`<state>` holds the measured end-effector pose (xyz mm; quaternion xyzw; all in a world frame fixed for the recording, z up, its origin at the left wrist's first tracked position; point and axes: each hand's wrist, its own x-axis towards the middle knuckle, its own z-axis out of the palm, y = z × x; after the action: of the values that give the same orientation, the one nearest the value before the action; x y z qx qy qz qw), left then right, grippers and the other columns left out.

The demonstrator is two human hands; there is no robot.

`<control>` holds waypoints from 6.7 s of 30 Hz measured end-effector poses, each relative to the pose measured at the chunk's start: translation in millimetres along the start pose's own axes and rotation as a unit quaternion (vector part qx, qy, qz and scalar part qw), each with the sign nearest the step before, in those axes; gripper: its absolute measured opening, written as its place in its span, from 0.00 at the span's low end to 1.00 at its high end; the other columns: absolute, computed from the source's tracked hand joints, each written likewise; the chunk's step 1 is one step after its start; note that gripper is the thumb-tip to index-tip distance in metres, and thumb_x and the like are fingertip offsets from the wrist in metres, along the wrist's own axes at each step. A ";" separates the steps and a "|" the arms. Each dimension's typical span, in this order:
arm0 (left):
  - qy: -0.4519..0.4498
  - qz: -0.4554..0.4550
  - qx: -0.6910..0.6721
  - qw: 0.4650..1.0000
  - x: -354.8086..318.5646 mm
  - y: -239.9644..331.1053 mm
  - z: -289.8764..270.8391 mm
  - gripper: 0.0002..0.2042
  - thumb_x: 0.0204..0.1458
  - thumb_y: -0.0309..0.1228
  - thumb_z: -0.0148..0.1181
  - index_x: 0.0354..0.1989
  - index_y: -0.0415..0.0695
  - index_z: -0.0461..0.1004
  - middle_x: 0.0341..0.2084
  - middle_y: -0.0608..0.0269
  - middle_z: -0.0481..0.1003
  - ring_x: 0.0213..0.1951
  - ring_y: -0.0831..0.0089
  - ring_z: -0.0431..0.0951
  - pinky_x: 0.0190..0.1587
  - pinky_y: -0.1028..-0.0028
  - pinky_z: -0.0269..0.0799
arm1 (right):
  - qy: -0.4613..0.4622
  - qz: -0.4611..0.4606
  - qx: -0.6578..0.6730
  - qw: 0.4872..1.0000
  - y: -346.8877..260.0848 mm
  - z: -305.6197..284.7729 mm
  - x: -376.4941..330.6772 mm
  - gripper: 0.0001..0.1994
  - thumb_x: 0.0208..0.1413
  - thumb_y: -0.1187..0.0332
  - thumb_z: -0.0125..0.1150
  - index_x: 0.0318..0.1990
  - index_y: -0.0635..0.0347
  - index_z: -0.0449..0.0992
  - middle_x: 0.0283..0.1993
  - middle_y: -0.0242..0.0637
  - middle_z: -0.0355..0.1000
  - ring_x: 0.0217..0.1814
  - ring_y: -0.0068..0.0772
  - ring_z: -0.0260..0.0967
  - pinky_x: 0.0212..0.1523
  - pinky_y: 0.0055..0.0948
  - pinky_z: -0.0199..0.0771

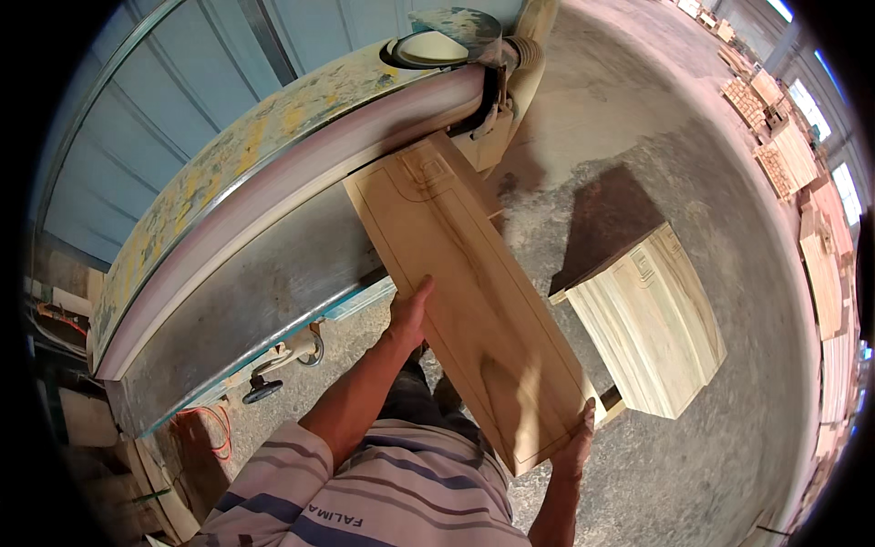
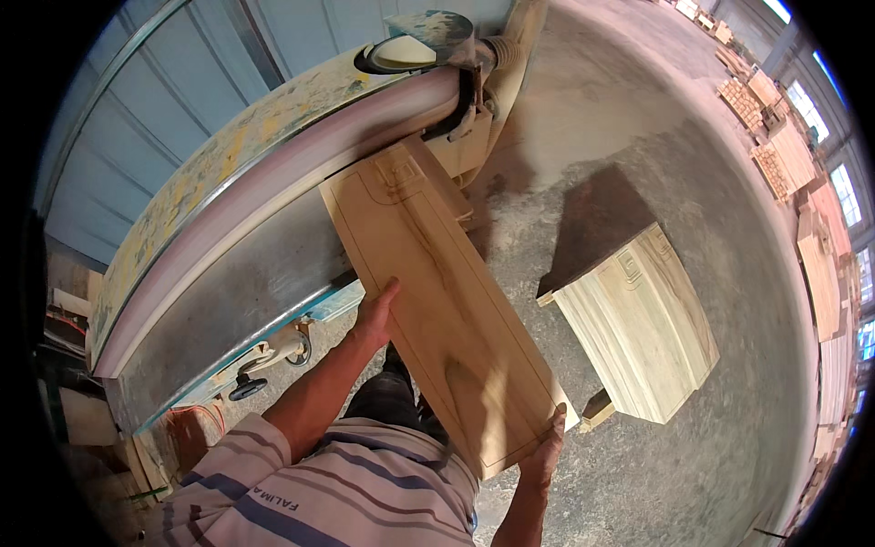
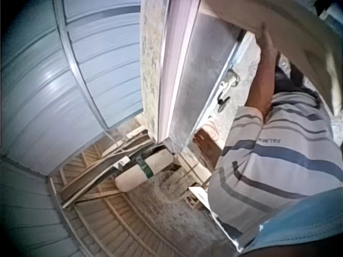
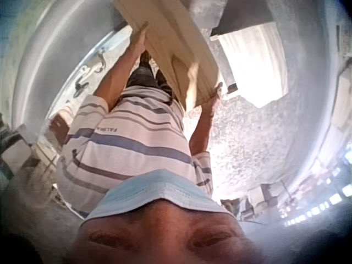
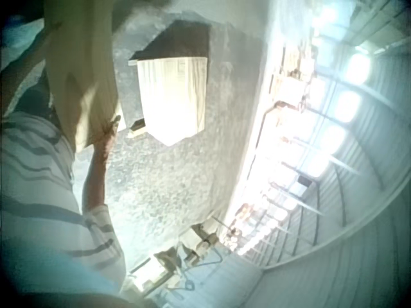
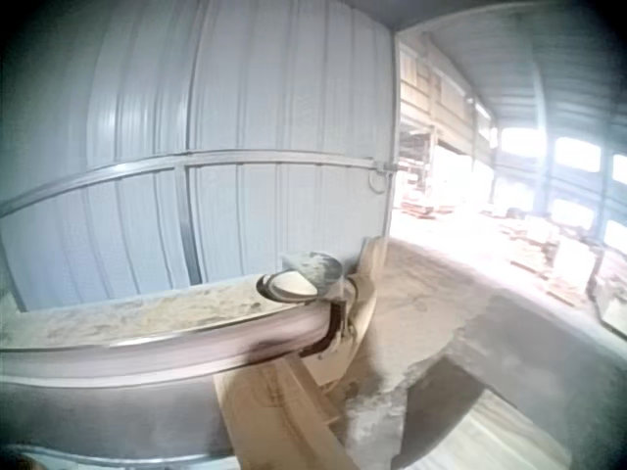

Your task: The person picks up a wooden board from a cardboard stack, carries it to a belt sander, and sands the flat faces and edges by holding it against the moving belt.

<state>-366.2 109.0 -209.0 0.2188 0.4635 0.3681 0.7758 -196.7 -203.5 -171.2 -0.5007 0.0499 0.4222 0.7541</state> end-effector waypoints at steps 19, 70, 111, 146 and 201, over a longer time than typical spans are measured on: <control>0.066 -0.008 0.040 0.997 17.9 20.7 0.9 0.27 0.45 0.39 0.65 0.52 0.41 0.64 0.46 0.59 0.70 0.47 0.63 0.71 0.48 0.62 0.71 | 0.100 0.026 0.020 0.994 11.1 19.3 19.7 0.30 0.58 0.46 0.41 0.62 0.56 0.55 0.62 0.41 0.57 0.61 0.41 0.59 0.58 0.41 0.63; 0.033 -0.008 0.034 0.999 0.4 -8.4 -10.3 0.26 0.47 0.38 0.64 0.53 0.41 0.64 0.46 0.61 0.70 0.47 0.66 0.71 0.48 0.66 0.70 | 0.095 -0.075 -0.014 0.993 10.1 -2.7 -5.2 0.30 0.58 0.48 0.43 0.62 0.56 0.55 0.61 0.42 0.56 0.61 0.46 0.57 0.59 0.45 0.60; -0.018 0.017 0.053 0.998 42.2 5.4 -27.7 0.28 0.51 0.41 0.59 0.57 0.43 0.59 0.51 0.60 0.66 0.51 0.63 0.68 0.51 0.62 0.67 | 0.032 -0.055 0.065 0.996 19.9 8.0 21.5 0.28 0.57 0.51 0.47 0.58 0.62 0.60 0.53 0.44 0.64 0.52 0.42 0.65 0.53 0.41 0.68; 0.007 0.015 0.047 0.999 48.0 1.2 -27.2 0.28 0.46 0.40 0.65 0.54 0.42 0.64 0.48 0.60 0.70 0.47 0.63 0.71 0.46 0.63 0.71 | 0.094 -0.030 0.057 0.993 21.7 0.4 22.5 0.24 0.59 0.56 0.47 0.58 0.59 0.62 0.56 0.39 0.62 0.56 0.37 0.61 0.56 0.40 0.64; -0.369 0.080 0.586 0.717 -86.6 -2.3 68.6 0.19 0.40 0.29 0.68 0.42 0.38 0.74 0.34 0.60 0.77 0.36 0.76 0.76 0.40 0.73 0.72 | 0.077 -0.211 0.059 0.973 -62.8 29.7 -18.7 0.37 0.57 0.43 0.42 0.57 0.74 0.59 0.55 0.53 0.63 0.60 0.40 0.57 0.62 0.37 0.50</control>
<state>-330.9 40.7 -129.6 0.7843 0.2448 -0.0267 0.5694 -175.8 -199.7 -102.4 -0.4856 0.0258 0.2102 0.8481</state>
